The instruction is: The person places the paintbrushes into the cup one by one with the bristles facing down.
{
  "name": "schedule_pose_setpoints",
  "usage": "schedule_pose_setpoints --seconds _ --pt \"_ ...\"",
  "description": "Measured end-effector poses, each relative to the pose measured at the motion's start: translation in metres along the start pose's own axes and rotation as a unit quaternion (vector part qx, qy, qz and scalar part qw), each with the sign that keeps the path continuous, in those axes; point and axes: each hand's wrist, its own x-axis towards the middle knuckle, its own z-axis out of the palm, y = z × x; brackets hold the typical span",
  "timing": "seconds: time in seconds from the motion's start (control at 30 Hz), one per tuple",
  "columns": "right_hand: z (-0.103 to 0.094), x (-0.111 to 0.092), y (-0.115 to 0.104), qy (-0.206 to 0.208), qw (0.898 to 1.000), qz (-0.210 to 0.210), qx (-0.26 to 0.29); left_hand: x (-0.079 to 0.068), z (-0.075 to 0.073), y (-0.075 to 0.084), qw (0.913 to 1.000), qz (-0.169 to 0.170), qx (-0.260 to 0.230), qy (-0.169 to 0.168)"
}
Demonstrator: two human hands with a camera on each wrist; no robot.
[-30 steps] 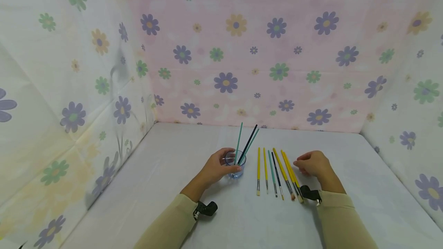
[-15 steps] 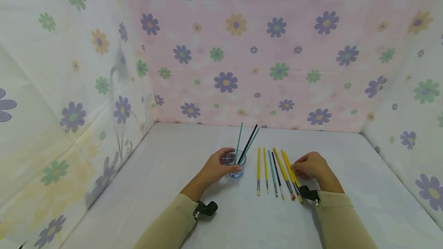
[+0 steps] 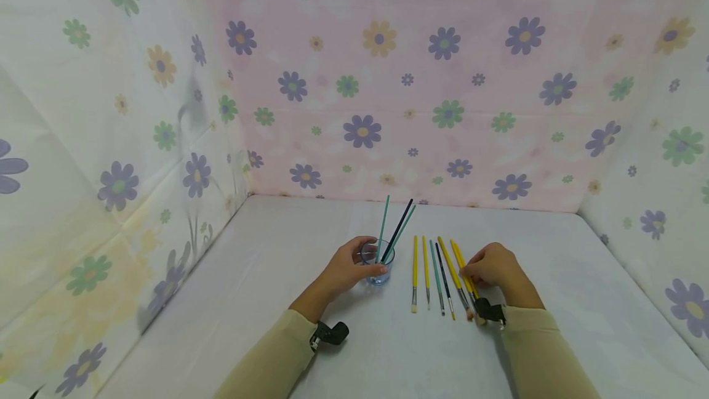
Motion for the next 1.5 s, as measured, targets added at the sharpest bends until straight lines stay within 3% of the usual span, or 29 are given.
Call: schedule_pose_setpoints --seconds 0.7,1.5 --pt "0.0015 0.0011 0.0004 -0.007 1.0 0.002 0.024 0.0007 0.0004 -0.0023 0.9999 -0.006 0.009 0.004" --pt "-0.0034 0.0019 0.0035 0.013 0.999 0.001 0.037 0.0021 0.0003 -0.0035 0.9999 -0.004 0.011 0.002"
